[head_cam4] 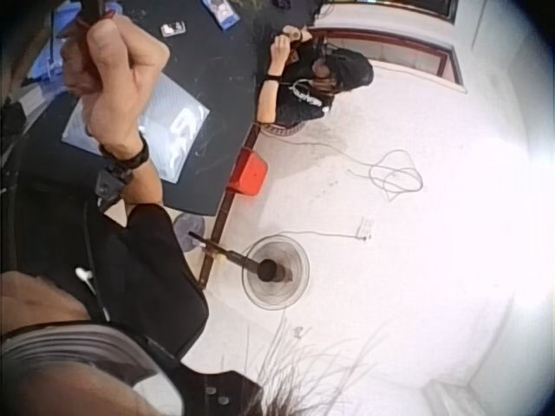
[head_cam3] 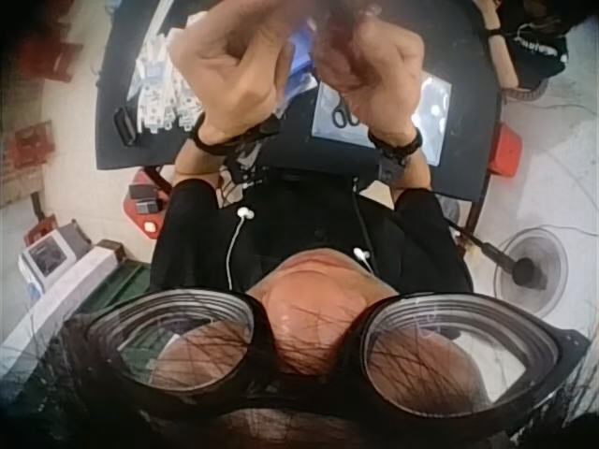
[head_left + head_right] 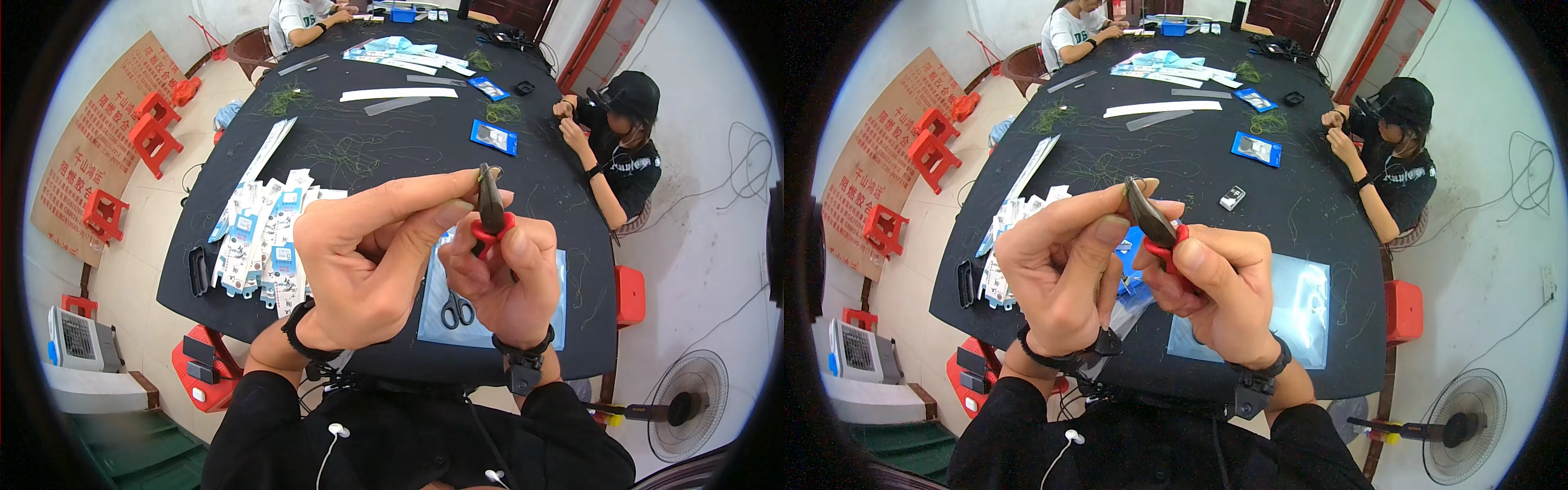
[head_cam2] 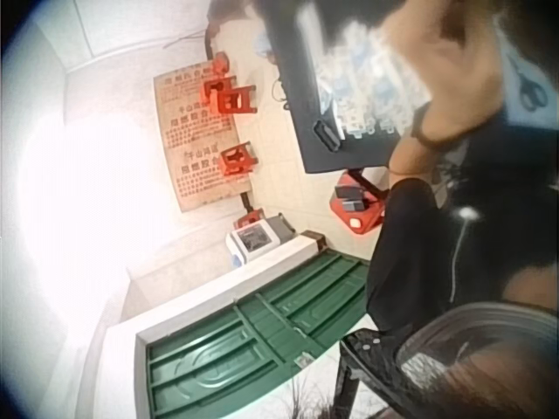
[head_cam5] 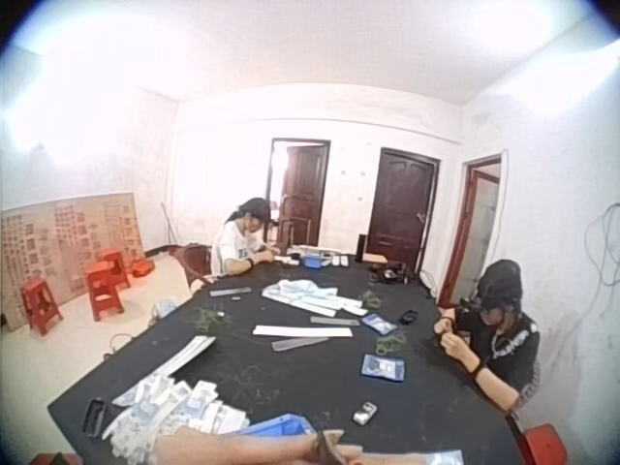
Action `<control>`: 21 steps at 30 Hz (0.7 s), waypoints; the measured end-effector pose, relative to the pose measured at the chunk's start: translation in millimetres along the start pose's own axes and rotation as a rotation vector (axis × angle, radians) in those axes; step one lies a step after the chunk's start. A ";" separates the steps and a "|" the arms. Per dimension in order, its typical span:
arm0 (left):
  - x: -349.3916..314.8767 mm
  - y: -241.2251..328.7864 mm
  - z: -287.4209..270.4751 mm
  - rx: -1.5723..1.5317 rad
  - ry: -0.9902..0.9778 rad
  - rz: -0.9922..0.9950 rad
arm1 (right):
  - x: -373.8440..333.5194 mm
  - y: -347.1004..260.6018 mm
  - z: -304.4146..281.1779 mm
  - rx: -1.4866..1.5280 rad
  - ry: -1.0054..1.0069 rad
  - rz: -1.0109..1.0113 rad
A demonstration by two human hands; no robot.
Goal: The person uses pliers to crimp a component onto a fishing line, trims the excess line with scissors, and then threads the line through a small metal tube.
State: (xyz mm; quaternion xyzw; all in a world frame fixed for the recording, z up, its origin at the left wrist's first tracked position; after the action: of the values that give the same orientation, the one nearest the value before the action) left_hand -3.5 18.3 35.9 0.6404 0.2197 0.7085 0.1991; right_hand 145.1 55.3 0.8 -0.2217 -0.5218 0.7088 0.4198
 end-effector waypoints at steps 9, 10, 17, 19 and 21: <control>0.0 -2.8 1.3 -0.077 0.037 -0.017 | -3.0 6.9 9.8 0.388 -0.226 0.317; 0.8 -3.2 0.7 -0.076 0.036 -0.025 | -4.5 7.1 11.1 0.447 -0.233 0.351; 7.2 14.3 -10.6 0.270 0.013 0.048 | -7.1 -13.3 1.3 -0.119 0.080 0.002; 10.9 17.9 -12.4 0.462 0.033 0.189 | -8.1 -17.2 -0.8 -0.148 0.094 -0.031; 12.0 21.0 -12.5 0.588 0.046 0.323 | -8.9 -19.9 -1.7 -0.185 0.098 -0.055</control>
State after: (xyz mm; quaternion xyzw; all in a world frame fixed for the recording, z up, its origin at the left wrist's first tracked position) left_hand -17.1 7.1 56.6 0.6806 0.3148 0.6516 -0.1140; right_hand 158.5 50.9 17.5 -0.2794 -0.5698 0.6340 0.4419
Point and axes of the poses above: each hand's wrist, its own x-axis towards the middle knuckle, its own z-axis out of the palm, y = z × x, the point moved 5 cm from there along x, towards the middle knuckle, and after that the axes turned 13 degrees about z, right-handed, at the moved point
